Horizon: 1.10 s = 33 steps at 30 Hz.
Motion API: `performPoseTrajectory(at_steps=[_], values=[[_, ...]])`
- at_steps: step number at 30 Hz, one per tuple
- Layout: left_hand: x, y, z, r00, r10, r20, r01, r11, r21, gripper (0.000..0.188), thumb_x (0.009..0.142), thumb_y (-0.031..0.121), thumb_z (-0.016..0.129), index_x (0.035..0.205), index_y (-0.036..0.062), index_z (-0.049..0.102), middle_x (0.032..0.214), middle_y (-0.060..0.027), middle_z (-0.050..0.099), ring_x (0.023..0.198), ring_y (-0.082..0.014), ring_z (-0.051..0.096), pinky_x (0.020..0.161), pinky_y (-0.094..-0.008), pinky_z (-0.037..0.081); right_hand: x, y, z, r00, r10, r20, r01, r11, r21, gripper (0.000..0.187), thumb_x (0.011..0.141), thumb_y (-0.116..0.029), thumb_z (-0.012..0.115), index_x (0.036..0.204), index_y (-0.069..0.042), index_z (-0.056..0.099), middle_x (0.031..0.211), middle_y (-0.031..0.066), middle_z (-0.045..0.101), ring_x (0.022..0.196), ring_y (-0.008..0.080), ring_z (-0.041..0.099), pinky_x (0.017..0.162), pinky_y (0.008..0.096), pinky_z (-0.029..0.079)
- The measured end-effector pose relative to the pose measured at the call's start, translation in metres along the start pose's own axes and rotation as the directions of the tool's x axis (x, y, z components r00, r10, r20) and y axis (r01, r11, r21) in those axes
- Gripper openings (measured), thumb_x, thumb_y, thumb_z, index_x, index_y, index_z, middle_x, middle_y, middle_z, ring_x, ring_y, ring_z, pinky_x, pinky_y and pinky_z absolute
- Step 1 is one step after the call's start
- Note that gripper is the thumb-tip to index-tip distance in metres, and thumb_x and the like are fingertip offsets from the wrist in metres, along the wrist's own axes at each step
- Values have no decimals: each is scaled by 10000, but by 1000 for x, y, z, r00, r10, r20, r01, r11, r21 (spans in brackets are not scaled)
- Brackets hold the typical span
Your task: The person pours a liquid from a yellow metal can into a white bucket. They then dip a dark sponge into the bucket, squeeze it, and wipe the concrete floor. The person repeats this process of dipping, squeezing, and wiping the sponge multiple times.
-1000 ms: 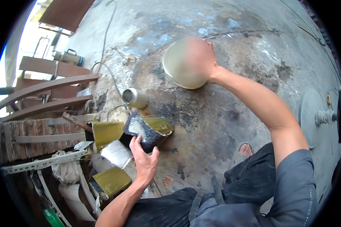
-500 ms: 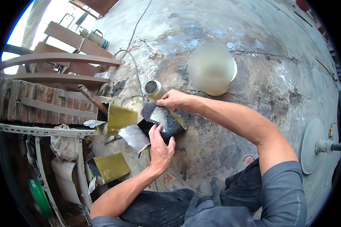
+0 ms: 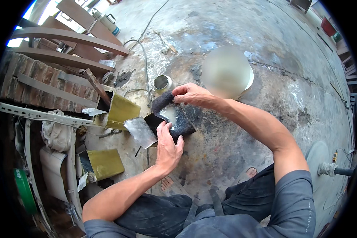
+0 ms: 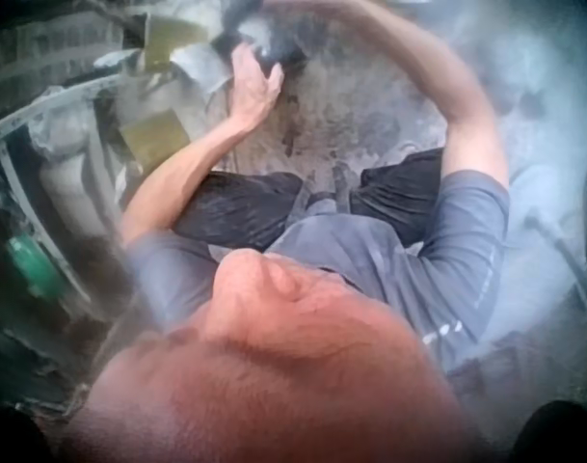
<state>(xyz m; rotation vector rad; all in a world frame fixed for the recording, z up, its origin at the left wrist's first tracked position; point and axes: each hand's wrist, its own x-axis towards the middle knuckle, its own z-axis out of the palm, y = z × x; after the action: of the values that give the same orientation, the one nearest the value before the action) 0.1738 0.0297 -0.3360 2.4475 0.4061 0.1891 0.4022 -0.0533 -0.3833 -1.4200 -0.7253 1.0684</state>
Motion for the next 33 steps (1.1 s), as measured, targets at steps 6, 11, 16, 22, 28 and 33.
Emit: performPoseTrajectory(at_steps=[6, 11, 16, 22, 28, 33], values=[[0, -1, -1, 1000, -15, 1, 15, 1000, -5, 550, 854, 124, 662, 1307, -90, 435, 1383, -310, 387, 1309, -449, 406, 1121, -461, 346, 0, -4, -1, 995, -93, 38, 97, 988, -118, 313, 915, -200, 690, 1175, -27, 700, 952, -9, 680, 858, 87, 564, 758, 267, 461], [0, -1, 0, 1000, -9, -4, 10, 1000, 10, 553, 856, 123, 658, 1309, -97, 431, 1383, -314, 385, 1310, -449, 404, 1123, -460, 345, 0, -5, 3, 993, -105, 62, 108, 993, -49, 307, 922, -205, 710, 1180, -40, 705, 932, -24, 667, 833, 78, 551, 743, 259, 454], [-1, 0, 1, 1000, -27, -2, 27, 1000, 7, 555, 861, 126, 654, 1312, -102, 427, 1387, -314, 383, 1312, -448, 405, 1124, -458, 345, 1, -1, 2, 997, -60, 45, 62, 997, -45, 312, 924, -208, 709, 1190, -45, 703, 925, -29, 667, 809, 63, 550, 726, 238, 462], [-1, 3, 0, 999, -38, -1, 38, 999, 1, 544, 884, 152, 629, 1316, -106, 423, 1390, -316, 379, 1311, -450, 404, 1122, -458, 344, -1, 2, 3, 998, -66, 10, 66, 998, -2, 223, 939, -184, 685, 1121, -56, 704, 897, -62, 634, 792, 43, 533, 722, 232, 462], [0, 4, -2, 999, -31, 9, 31, 999, 9, 565, 873, 107, 613, 1319, -163, 395, 1381, -341, 375, 1299, -455, 412, 1124, -456, 345, 0, 6, 3, 996, -71, 46, 68, 996, 63, 255, 930, -187, 692, 1153, -64, 709, 930, -59, 659, 806, 48, 545, 725, 239, 467], [0, 6, -2, 999, -32, 11, 32, 999, 7, 571, 872, 106, 611, 1323, -165, 390, 1380, -347, 371, 1299, -463, 408, 1128, -458, 341, 5, 12, 2, 992, -103, 66, 100, 994, 47, 208, 937, -160, 677, 1124, -77, 714, 896, -80, 644, 780, 31, 515, 696, 222, 435]])
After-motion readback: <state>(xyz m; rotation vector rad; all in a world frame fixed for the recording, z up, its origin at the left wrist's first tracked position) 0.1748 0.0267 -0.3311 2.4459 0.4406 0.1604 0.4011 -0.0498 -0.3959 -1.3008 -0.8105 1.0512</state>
